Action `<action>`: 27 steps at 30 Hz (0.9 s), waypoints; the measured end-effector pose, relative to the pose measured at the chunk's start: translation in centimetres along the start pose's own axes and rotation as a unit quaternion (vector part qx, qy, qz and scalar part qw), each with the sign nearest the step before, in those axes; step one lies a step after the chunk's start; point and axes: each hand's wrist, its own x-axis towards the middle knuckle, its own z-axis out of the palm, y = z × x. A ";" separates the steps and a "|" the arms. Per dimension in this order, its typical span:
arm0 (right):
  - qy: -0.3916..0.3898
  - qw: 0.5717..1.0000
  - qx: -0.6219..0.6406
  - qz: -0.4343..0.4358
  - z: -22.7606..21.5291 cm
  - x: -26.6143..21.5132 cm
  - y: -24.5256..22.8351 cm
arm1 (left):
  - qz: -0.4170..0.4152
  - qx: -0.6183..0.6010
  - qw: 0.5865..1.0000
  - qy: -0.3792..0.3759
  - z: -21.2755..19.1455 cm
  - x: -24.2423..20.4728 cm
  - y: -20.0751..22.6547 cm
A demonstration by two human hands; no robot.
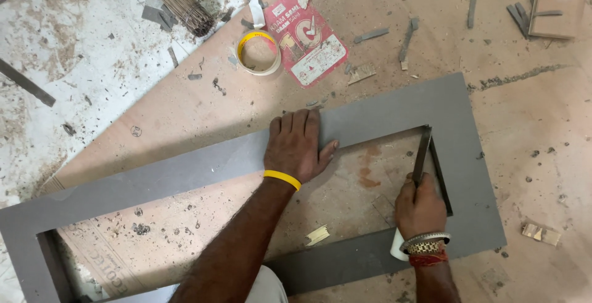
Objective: Clean and scrape the edges of a gray furniture frame using a putty knife or scraper tool.
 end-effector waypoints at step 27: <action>-0.068 0.997 0.026 -0.013 0.4 1.1 -0.7 | 0.007 -0.016 1.000 0.009 -0.1 0.2 0.0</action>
